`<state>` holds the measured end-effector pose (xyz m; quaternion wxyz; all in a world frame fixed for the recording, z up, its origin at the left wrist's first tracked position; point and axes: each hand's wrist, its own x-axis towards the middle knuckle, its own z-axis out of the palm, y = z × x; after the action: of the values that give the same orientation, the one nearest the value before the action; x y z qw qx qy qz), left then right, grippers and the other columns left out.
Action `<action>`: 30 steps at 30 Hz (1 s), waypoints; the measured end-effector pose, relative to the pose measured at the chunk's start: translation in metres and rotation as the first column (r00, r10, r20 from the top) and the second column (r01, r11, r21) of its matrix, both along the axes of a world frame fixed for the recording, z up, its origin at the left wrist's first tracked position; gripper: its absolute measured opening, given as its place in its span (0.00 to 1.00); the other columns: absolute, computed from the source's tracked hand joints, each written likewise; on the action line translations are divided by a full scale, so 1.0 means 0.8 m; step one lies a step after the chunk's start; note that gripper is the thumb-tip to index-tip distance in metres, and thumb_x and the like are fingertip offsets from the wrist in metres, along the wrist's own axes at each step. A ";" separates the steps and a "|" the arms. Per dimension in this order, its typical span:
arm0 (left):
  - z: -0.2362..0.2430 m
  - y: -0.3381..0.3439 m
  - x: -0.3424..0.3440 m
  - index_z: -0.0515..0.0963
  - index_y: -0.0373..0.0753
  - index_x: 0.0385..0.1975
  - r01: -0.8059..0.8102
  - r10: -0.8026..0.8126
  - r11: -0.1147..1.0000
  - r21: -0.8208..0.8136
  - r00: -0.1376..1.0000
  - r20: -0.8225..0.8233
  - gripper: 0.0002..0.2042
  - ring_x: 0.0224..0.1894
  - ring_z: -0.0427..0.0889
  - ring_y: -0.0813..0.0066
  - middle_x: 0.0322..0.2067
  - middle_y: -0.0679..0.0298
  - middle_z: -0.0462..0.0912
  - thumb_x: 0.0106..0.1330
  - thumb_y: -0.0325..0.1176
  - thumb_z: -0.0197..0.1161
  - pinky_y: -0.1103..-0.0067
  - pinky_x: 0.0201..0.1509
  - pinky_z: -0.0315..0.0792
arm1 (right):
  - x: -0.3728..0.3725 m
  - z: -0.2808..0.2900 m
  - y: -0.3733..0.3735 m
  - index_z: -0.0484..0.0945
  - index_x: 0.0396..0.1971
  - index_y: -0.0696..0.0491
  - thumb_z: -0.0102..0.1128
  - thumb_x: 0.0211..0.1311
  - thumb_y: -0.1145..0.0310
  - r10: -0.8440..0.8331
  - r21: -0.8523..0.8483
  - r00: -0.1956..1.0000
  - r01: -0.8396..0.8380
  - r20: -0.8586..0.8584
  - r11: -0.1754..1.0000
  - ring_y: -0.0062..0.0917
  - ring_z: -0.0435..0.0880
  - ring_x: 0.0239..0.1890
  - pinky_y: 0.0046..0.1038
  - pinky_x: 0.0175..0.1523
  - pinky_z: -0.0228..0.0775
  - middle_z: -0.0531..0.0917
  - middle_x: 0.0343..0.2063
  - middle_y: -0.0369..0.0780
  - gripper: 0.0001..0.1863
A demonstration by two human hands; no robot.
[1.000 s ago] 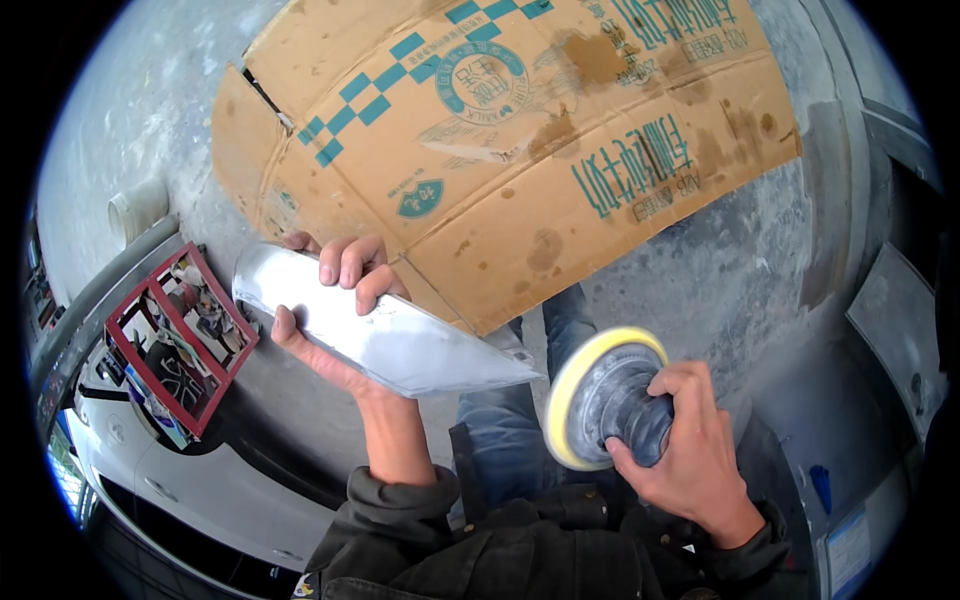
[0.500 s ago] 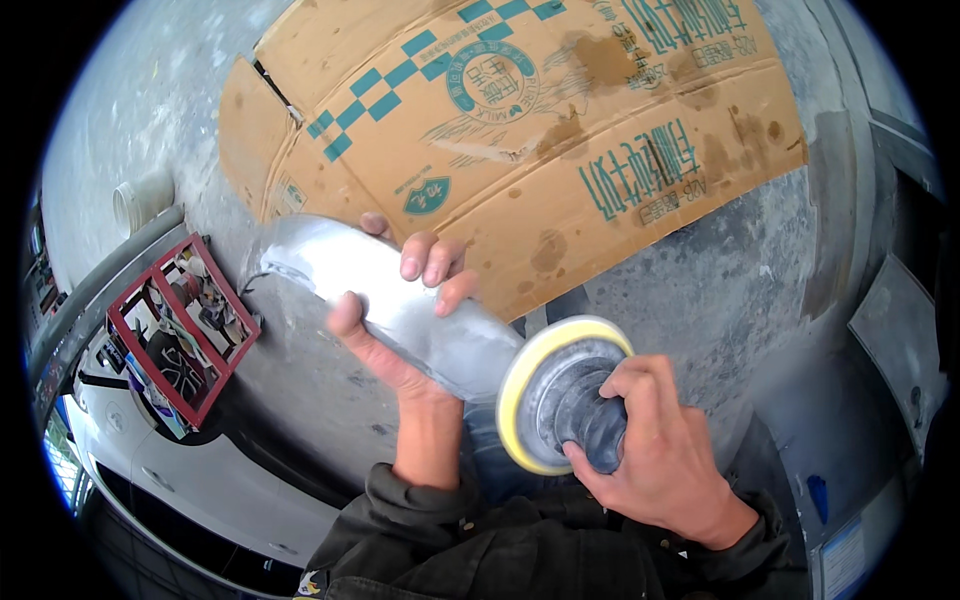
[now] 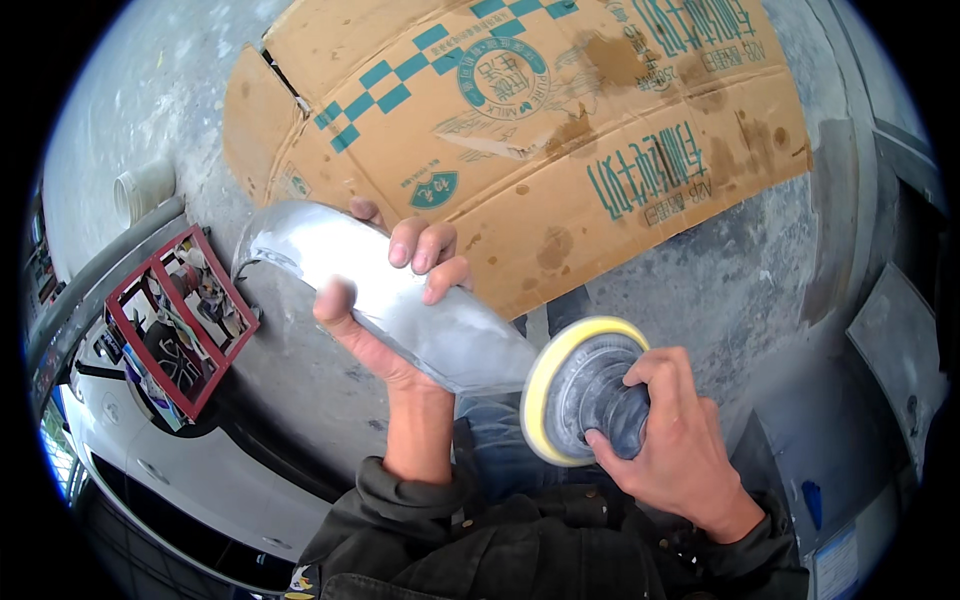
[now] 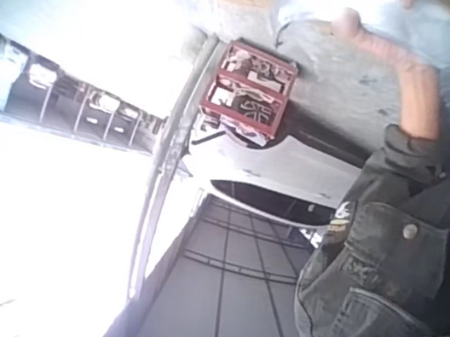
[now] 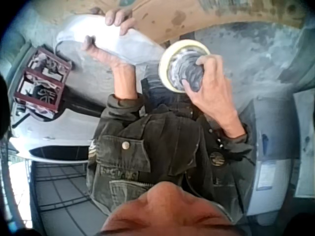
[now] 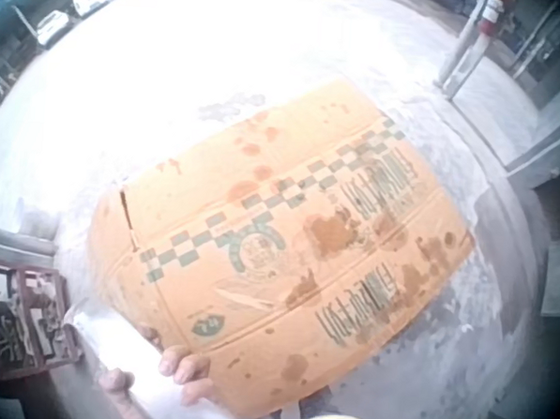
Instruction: The person uses a pneumatic orbital sander to smooth the surface of a white car bumper and a curved chrome trim piece. The person holds the parts by hand and moves the sander across the surfaces in a workshop setting.
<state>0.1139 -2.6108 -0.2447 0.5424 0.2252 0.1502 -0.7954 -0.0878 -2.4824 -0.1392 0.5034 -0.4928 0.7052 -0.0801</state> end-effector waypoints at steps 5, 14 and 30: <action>-0.001 -0.003 -0.002 0.70 0.48 0.59 -0.003 0.003 1.000 -0.011 1.000 -0.015 0.29 0.40 0.65 0.70 0.34 0.63 0.69 0.56 0.43 0.70 0.78 0.37 0.68 | 0.006 0.004 -0.008 0.67 0.48 0.54 0.79 0.48 0.66 0.004 0.049 1.000 -0.006 0.030 0.999 0.40 0.84 0.36 0.37 0.34 0.79 0.72 0.48 0.45 0.32; -0.006 -0.012 0.019 0.71 0.49 0.58 -0.049 0.049 0.999 -0.005 0.998 -0.036 0.28 0.39 0.65 0.73 0.34 0.65 0.69 0.55 0.42 0.70 0.79 0.35 0.67 | -0.012 -0.001 0.004 0.67 0.49 0.54 0.80 0.47 0.67 -0.040 0.049 0.999 0.042 -0.031 0.998 0.39 0.84 0.35 0.36 0.32 0.77 0.73 0.50 0.46 0.33; -0.004 0.001 0.002 0.72 0.50 0.58 -0.020 0.022 0.999 0.030 0.998 -0.062 0.29 0.40 0.64 0.71 0.35 0.65 0.68 0.55 0.41 0.71 0.79 0.36 0.67 | -0.001 0.002 -0.011 0.69 0.47 0.54 0.81 0.46 0.66 -0.024 -0.054 1.000 0.023 -0.011 0.998 0.37 0.84 0.32 0.33 0.31 0.77 0.73 0.47 0.44 0.32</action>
<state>0.1152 -2.6098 -0.2481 0.5425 0.2064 0.1811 -0.7939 -0.0886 -2.4909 -0.1373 0.4850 -0.4983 0.7113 -0.1021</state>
